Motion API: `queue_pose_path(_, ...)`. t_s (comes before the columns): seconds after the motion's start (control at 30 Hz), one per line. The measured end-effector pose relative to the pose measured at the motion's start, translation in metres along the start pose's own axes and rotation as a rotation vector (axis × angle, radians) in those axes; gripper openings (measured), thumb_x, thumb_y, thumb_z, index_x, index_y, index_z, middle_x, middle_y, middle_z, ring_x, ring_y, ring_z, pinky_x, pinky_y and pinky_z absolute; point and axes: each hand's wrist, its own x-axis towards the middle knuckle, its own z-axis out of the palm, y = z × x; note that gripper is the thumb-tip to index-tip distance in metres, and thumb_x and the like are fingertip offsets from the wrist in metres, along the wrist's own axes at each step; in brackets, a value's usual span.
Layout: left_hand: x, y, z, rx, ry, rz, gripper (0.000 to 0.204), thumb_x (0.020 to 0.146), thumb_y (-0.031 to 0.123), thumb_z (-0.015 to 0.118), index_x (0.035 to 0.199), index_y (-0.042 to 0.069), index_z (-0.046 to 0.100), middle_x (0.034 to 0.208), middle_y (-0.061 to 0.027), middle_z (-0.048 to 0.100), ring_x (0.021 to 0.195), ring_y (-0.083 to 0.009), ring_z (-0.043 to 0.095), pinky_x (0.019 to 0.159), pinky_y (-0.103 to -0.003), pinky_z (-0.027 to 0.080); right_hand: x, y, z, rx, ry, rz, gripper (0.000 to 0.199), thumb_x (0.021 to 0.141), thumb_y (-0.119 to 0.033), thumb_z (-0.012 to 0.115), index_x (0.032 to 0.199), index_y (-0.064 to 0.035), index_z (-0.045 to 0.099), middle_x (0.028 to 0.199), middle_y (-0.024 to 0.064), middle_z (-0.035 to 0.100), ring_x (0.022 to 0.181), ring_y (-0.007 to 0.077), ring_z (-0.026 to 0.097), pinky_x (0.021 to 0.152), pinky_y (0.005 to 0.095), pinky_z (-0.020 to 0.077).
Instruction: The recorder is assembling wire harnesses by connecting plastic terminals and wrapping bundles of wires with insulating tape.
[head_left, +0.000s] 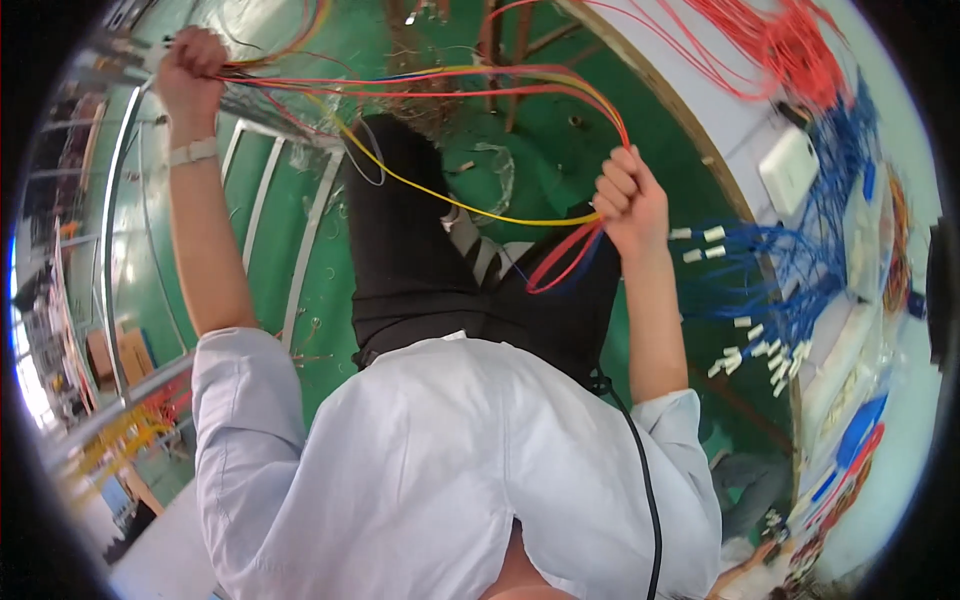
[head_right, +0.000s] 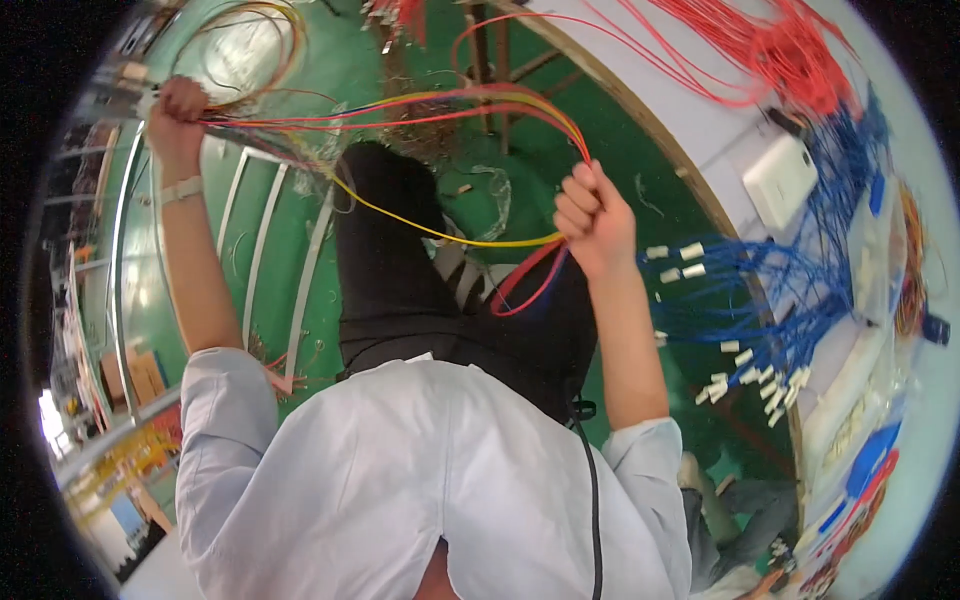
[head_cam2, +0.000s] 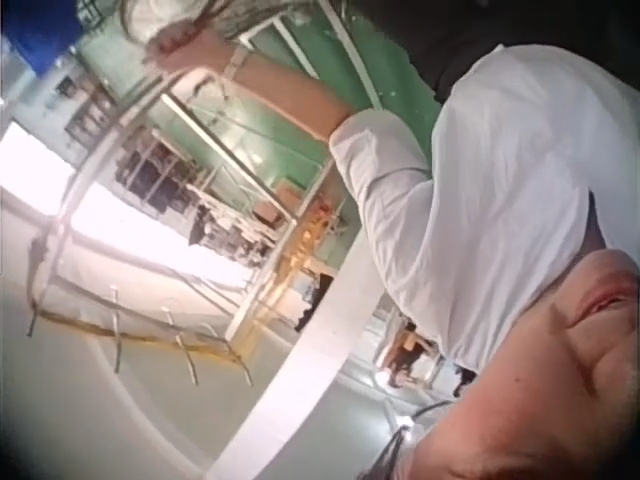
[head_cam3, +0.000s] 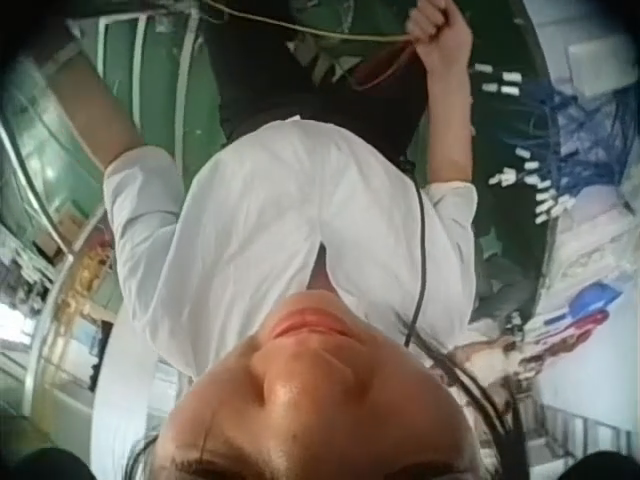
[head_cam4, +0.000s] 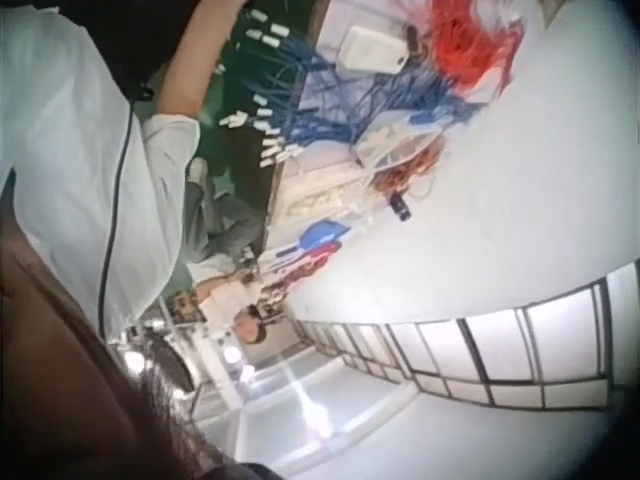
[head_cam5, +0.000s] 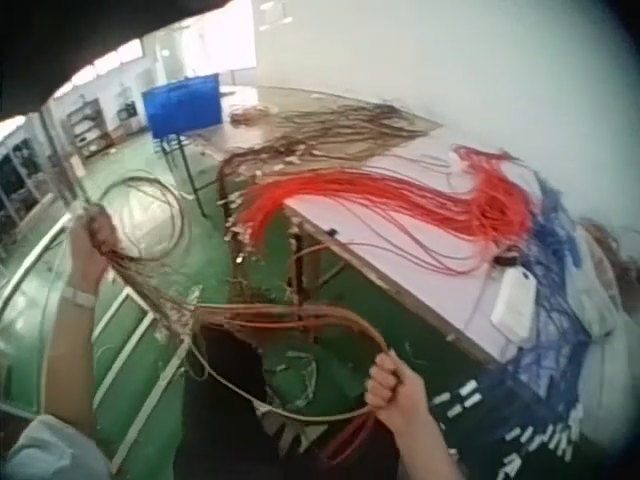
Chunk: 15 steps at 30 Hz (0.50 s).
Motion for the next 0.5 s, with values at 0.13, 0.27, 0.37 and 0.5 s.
queue_pose_path(0.13, -0.050, -0.150, 0.107, 0.639, 0.090, -0.240, 0.025, 0.096, 0.024, 0.048, 0.084, 0.005, 0.060, 0.066, 0.0003, 0.054, 0.056, -0.0097, 0.049, 0.051, -0.025, 0.037, 0.031, 0.039, 0.020, -0.350, 0.252, -0.209, 0.020, 0.094, -0.023, 0.052, 0.084, -0.0060, 0.057, 0.070, -0.0016, 0.047, 0.064, 0.0113, 0.047, 0.058, 0.0253, 0.0392)
queue_pose_path(0.27, -0.107, -0.243, 0.146, 0.642, -0.071, -0.407, 0.023, 0.097, 0.019, 0.049, 0.098, 0.001, 0.061, 0.077, -0.0031, 0.063, 0.068, -0.0132, 0.058, 0.063, -0.029, 0.048, 0.067, 0.084, 0.032, -1.341, 0.185, -0.480, 0.030, 0.088, -0.025, 0.056, 0.078, 0.0012, 0.064, 0.069, 0.0068, 0.060, 0.068, 0.0167, 0.058, 0.065, 0.0341, 0.0455)
queue_pose_path(0.37, -0.118, -0.257, 0.148, 0.237, 0.069, -0.648, 0.020, 0.095, 0.014, 0.046, 0.094, 0.001, 0.061, 0.080, -0.0046, 0.062, 0.071, -0.0127, 0.057, 0.064, -0.028, 0.048, 0.082, 0.070, 0.027, -1.574, 0.164, -0.240, 0.029, 0.090, -0.026, 0.062, 0.084, 0.0017, 0.070, 0.063, 0.0027, 0.061, 0.059, 0.0100, 0.054, 0.058, 0.0275, 0.0419)
queue_pose_path(0.5, -0.121, -0.249, 0.138, 0.010, 0.071, -0.911, 0.019, 0.097, 0.019, 0.043, 0.090, 0.006, 0.054, 0.063, 0.0017, 0.047, 0.050, -0.0116, 0.042, 0.061, -0.028, 0.045, 0.102, 0.055, 0.022, -1.481, 0.089, -0.176, 0.031, 0.087, -0.028, 0.068, 0.078, 0.0016, 0.068, 0.061, 0.0020, 0.059, 0.054, 0.0098, 0.053, 0.052, 0.0238, 0.0419)
